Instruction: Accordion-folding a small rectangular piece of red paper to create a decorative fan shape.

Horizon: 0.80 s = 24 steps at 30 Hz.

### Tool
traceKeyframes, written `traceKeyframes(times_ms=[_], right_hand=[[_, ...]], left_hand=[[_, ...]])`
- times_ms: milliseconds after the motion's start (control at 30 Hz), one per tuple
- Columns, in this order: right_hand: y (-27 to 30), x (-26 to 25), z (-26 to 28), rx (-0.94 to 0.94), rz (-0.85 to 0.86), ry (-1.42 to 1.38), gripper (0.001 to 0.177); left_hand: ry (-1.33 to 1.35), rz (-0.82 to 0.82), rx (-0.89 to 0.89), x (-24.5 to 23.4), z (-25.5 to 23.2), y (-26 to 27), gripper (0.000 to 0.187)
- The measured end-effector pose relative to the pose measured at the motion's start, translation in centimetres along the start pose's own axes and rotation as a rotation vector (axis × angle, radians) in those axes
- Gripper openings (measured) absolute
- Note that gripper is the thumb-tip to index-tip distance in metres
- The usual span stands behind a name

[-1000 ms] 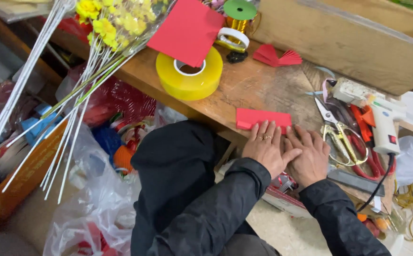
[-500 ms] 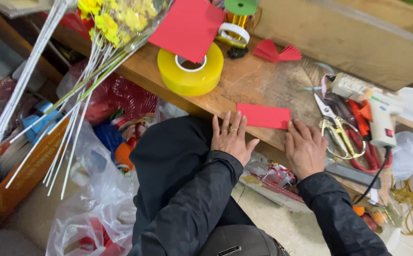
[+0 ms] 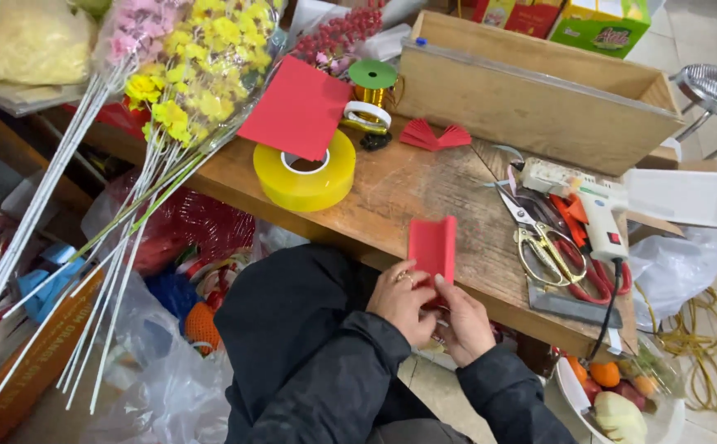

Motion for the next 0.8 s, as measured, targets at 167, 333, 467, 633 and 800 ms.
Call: traceKeyframes(times_ms=[167, 333, 467, 633, 800], right_hand=[[1.0, 0.8, 3.0, -0.315, -0.121, 0.151, 0.017], [-2.0, -1.2, 9.2, -1.321, -0.380, 0.957, 0.035], [-4.4, -1.1, 12.0, -1.506, -0.250, 1.131, 0.035], [-5.9, -1.0, 12.8, -1.461, -0.174, 1.246, 0.037], [-2.6, -0.3, 10.5, -1.735, -0.353, 1.355, 0.035]], left_hand=[[-0.092, -0.295, -0.087, -2.9, 2.2, -0.6, 0.022], [-0.328, -0.518, -0.063, -6.9, 2.4, -2.9, 0.059], [-0.387, -0.352, 0.122, -4.2, 4.7, -5.0, 0.067], [-0.434, -0.256, 0.246, 2.5, 9.5, -5.0, 0.032], [-0.496, -0.108, 0.218, 5.2, 10.1, -3.4, 0.016]])
Point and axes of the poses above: each hand's wrist, its own y-axis away from the middle knuckle, its own x-axis out of the palm, z = x × y, the point moved 4 cm from there along -y, towards the middle knuckle, and after that the axes turned 13 degrees about x, right-handed, at the moved point
